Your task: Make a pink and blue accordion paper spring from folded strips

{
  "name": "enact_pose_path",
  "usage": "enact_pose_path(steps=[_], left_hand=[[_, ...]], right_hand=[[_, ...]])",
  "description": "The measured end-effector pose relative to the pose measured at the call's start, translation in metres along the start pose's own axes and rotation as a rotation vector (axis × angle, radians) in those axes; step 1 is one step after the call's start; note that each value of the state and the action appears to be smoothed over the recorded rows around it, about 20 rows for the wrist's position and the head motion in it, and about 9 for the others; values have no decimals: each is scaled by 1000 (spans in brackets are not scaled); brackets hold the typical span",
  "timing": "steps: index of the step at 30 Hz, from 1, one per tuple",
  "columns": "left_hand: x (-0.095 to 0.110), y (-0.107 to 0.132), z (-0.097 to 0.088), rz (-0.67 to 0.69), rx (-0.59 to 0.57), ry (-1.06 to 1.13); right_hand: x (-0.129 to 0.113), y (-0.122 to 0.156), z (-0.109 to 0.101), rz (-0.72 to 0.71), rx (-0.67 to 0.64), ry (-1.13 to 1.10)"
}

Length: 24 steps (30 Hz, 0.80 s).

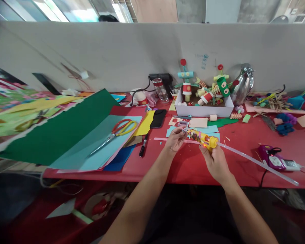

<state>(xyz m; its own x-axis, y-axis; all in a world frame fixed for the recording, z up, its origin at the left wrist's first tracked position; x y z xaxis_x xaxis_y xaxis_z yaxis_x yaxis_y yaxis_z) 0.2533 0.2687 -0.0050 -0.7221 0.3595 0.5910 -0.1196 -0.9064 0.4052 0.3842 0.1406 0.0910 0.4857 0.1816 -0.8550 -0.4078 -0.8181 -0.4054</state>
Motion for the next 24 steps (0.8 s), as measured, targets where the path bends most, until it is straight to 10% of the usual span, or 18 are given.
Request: enact_pose_path(steps=[24], left_hand=[[2,1,2,31,-55,-51]], right_hand=[[-19,15,6,-345,61,398]])
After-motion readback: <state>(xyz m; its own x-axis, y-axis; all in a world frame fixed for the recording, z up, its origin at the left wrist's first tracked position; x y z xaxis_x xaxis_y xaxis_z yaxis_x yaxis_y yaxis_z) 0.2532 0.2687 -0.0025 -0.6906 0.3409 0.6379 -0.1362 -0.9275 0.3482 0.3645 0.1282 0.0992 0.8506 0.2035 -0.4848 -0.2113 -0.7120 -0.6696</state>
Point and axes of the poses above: each hand's wrist, its own y-axis away from the middle knuckle, its own z-axis out of the palm, x = y × z, the point moved 10 cm from there along -y, towards the middle knuckle, and after that the axes turned 15 degrees about x, right-handed, at the moved point
